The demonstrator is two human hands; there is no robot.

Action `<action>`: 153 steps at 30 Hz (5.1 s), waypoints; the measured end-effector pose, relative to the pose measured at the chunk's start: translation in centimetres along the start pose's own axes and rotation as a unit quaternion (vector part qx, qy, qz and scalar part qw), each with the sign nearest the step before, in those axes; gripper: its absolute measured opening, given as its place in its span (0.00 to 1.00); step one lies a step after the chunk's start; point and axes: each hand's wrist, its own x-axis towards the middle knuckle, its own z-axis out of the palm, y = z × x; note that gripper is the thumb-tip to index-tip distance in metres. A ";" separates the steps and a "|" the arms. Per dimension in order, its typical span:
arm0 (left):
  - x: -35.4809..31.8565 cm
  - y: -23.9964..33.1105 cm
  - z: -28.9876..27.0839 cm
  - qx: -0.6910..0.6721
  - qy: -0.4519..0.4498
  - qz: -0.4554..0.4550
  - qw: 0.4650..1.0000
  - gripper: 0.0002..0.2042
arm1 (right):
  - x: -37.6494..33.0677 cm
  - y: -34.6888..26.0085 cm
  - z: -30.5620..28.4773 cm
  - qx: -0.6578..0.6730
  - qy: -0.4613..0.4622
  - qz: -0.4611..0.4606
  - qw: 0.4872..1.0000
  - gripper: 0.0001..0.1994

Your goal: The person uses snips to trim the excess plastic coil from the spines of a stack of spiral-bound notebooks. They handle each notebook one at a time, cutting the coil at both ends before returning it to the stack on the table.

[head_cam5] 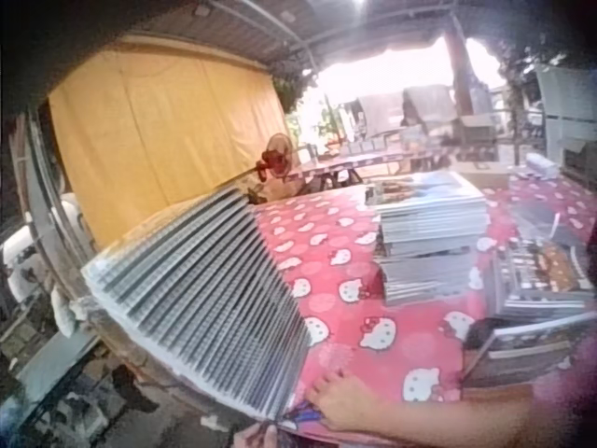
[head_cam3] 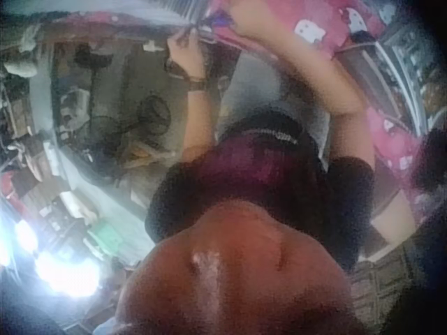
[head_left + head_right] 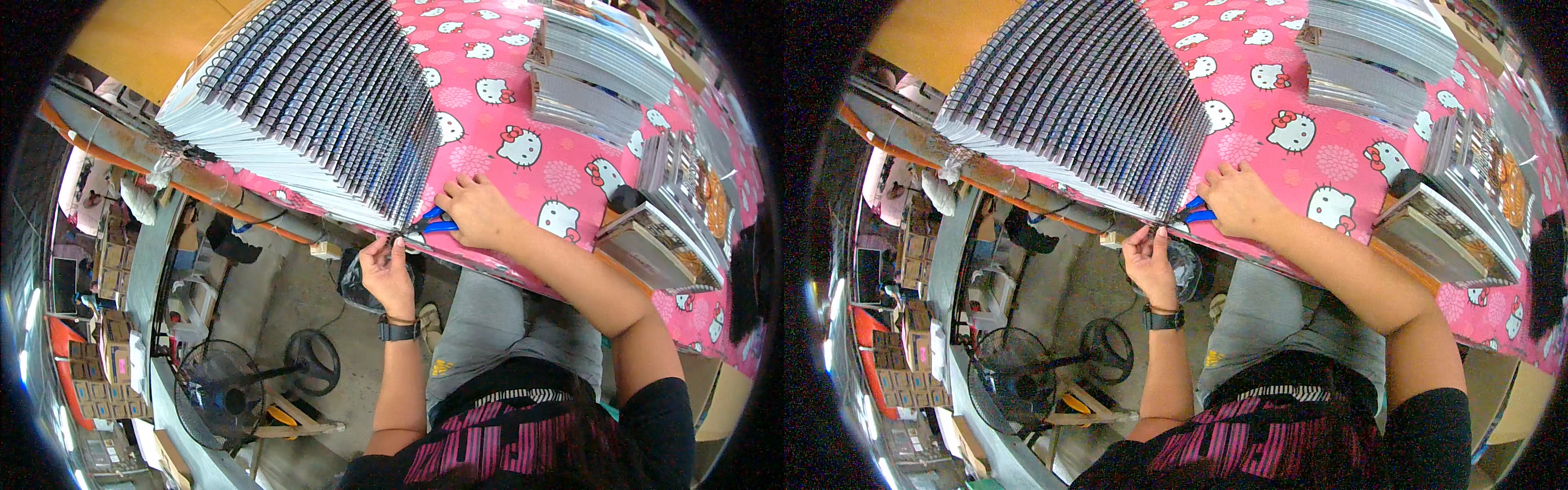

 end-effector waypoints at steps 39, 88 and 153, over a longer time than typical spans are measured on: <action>0.1 -0.3 0.2 -0.098 -0.009 -0.054 0.994 0.11 | 0.8 -0.2 -0.4 0.024 -0.052 -0.017 0.998 0.14; 0.0 -0.6 -3.0 0.025 -0.055 0.014 0.998 0.28 | -2.4 2.0 -0.1 0.359 0.017 -0.024 0.933 0.24; 2.6 0.6 0.1 -0.049 -0.091 0.035 0.994 0.35 | -1.1 0.4 0.1 0.228 0.042 -0.016 0.973 0.24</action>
